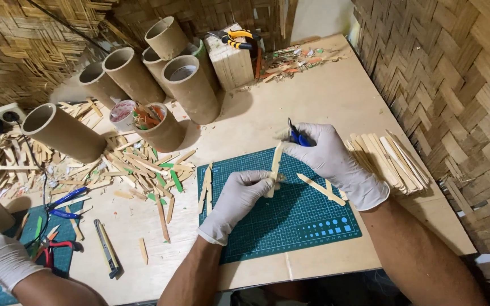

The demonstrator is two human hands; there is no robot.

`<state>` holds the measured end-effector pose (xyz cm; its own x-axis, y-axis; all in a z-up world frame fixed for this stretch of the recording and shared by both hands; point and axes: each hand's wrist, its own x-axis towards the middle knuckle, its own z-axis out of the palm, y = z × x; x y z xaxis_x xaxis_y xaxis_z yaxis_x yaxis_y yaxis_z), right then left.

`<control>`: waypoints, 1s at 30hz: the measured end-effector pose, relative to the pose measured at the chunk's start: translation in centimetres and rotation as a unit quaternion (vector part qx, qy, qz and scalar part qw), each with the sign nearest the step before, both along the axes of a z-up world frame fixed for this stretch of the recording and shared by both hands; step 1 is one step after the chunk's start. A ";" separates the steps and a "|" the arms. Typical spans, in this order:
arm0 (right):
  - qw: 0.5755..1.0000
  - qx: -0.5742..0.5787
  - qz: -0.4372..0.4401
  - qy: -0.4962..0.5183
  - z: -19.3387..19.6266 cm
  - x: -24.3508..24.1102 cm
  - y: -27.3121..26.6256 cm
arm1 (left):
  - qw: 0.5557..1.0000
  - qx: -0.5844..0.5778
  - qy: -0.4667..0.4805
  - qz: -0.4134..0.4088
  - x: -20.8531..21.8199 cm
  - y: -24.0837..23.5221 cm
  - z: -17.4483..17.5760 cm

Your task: Shaping and trimming popsicle sticks using small pliers on a cutting mat.

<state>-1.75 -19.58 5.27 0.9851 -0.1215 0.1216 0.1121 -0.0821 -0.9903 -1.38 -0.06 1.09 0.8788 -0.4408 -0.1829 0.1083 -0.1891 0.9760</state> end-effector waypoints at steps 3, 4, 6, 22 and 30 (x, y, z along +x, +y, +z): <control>0.999 0.022 -0.042 0.011 0.3 0.0 1.0 | 0.999 0.007 -0.015 0.042 0.2 -0.2 0.8; 0.999 0.022 -0.040 0.010 -0.8 0.4 1.0 | 0.999 0.008 -0.016 0.044 0.3 -0.2 0.6; 0.998 0.035 -0.047 0.018 -3.3 1.2 1.0 | 0.996 0.017 -0.024 0.084 0.4 -0.3 0.2; 0.999 -0.022 -0.026 0.019 -1.2 0.4 0.2 | 0.993 -0.016 -0.034 0.116 0.7 -0.5 -0.7; 0.998 -0.052 0.024 -0.002 -2.2 0.7 0.4 | 0.995 0.004 -0.028 0.095 0.8 -0.3 -1.2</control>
